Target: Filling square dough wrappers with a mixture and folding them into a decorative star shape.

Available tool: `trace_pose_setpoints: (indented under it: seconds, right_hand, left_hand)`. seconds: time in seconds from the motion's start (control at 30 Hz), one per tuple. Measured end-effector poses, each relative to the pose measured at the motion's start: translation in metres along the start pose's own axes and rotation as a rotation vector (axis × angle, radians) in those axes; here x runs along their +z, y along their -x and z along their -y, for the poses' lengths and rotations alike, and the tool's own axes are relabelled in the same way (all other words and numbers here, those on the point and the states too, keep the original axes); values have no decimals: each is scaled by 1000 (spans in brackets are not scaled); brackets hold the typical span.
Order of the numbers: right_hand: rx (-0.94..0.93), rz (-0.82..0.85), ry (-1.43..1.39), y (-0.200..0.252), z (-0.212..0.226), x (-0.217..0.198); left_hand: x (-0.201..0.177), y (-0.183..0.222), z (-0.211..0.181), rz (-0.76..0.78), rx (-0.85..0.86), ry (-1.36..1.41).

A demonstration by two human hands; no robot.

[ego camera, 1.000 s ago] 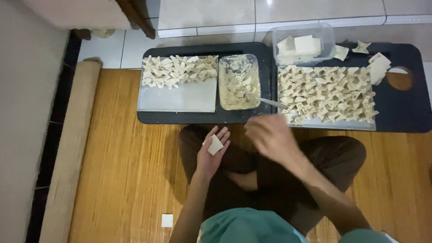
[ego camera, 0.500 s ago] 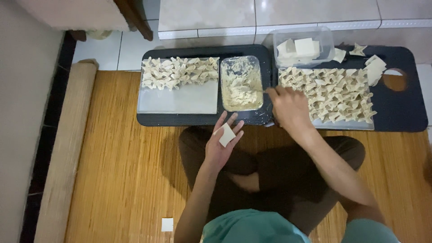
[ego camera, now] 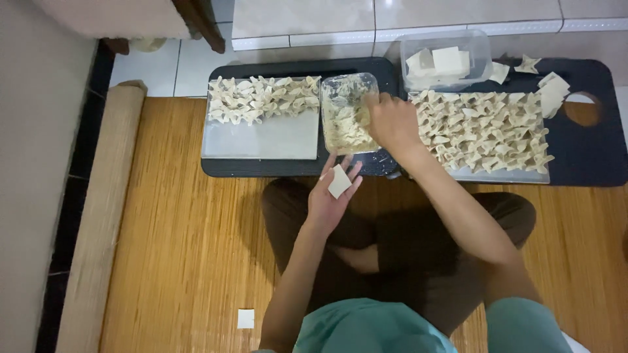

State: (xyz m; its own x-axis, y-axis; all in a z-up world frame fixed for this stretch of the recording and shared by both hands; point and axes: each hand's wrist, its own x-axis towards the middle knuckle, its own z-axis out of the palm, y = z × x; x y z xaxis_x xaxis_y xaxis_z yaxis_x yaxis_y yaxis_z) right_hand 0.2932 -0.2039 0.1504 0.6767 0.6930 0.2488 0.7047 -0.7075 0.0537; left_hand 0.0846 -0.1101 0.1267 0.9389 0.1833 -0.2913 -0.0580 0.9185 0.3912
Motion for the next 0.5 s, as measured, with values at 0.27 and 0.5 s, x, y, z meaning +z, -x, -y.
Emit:
trace_pose_setpoints:
  seconds: [0.27,0.5]
  right_hand:
    - [-14,-158,-74,12,0,-7]
    - [-10,-221,-167,16,-9,6]
  left_hand:
    - [-10,-9,4,-2,25,4]
    - [-2,-6,4,-25,44,-28]
